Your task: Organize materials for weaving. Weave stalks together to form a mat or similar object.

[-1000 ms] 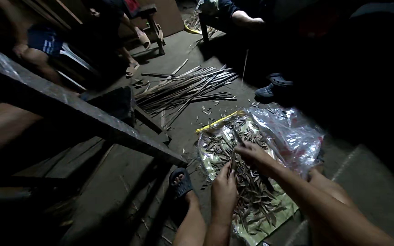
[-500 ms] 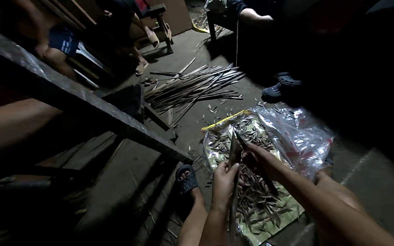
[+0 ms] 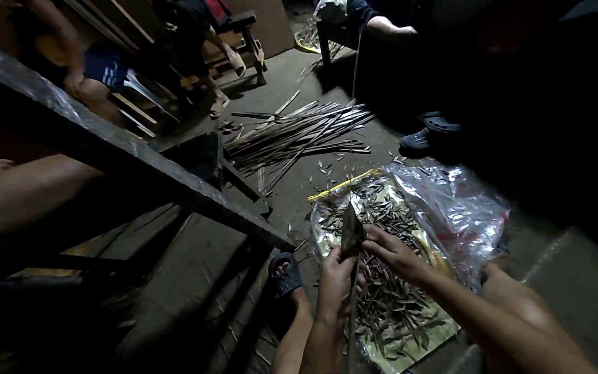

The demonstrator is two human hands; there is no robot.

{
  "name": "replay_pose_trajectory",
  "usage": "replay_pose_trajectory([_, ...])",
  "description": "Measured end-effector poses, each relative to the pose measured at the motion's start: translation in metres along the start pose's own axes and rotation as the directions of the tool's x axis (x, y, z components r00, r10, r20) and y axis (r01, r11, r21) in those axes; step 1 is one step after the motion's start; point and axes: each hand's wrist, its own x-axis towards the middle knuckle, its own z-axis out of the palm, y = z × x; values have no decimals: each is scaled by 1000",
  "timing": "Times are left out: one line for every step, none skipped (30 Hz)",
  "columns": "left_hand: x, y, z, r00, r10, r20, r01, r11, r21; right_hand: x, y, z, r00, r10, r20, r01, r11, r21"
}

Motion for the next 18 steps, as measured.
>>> replay_pose_trajectory([-1,2,-1,999,-30,15,30,999,-39,0,2,-2,1000,-16,-10,14,995,-99])
replay_pose_trajectory([-1,2,-3,998,-50,29,52,996,-72,0,2,-3,999,-40,-20,35,984,-177])
replay_pose_trajectory([-1,3,-4,997,-64,44,68,993,-96,-1,1,-4,997,-74,-37,63,967,-248])
replay_pose_trajectory([-1,3,-6,995,-75,59,81,991,-108,-1,1,-5,990,-125,-58,101,944,-313])
replay_pose_trajectory([-2,3,-8,994,-81,72,89,989,-122,-2,0,-5,982,-174,-69,136,917,-375])
replay_pose_trajectory([-2,2,-10,993,-85,81,95,986,-140,-1,2,-6,971,-226,-77,171,886,-432])
replay_pose_trajectory([-3,2,-11,992,-88,91,102,982,-157,-1,4,-6,958,-275,-86,202,855,-477])
replay_pose_trajectory([-3,1,-12,990,-94,100,110,979,-173,0,7,-5,941,-325,-99,232,827,-512])
replay_pose_trajectory([-3,1,-13,989,-102,111,121,976,-182,1,10,-5,923,-367,-114,253,803,-539])
replay_pose_trajectory([-3,0,-14,986,-112,121,133,973,-187,2,11,-5,915,-383,-125,253,788,-561])
replay_pose_trajectory([-4,0,-14,984,-122,132,146,971,-190,4,12,-6,911,-386,-142,238,776,-584])
replay_pose_trajectory([-5,-1,-14,980,-131,147,158,969,-190,5,12,-7,914,-371,-167,205,775,-598])
replay_pose_trajectory([-6,-2,-14,977,-135,163,165,968,-190,7,11,-10,923,-331,-196,154,786,-599])
replay_pose_trajectory([-6,-4,-14,976,-138,171,170,967,-188,8,7,-14,941,-253,-224,81,812,-578])
replay_pose_trajectory([-7,-4,-14,975,-139,175,171,968,-183,10,2,-18,957,-146,-250,-9,847,-531])
replay_pose_trajectory([-7,-5,-13,974,-140,176,171,970,-174,13,-1,-23,961,-29,-274,-103,884,-455])
replay_pose_trajectory([-7,-5,-13,975,-135,176,163,974,-155,16,-3,-29,953,66,-296,-177,913,-366])
replay_pose_trajectory([-7,-5,-12,980,-118,162,138,983,-118,18,-2,-32,943,134,-304,-224,933,-282])
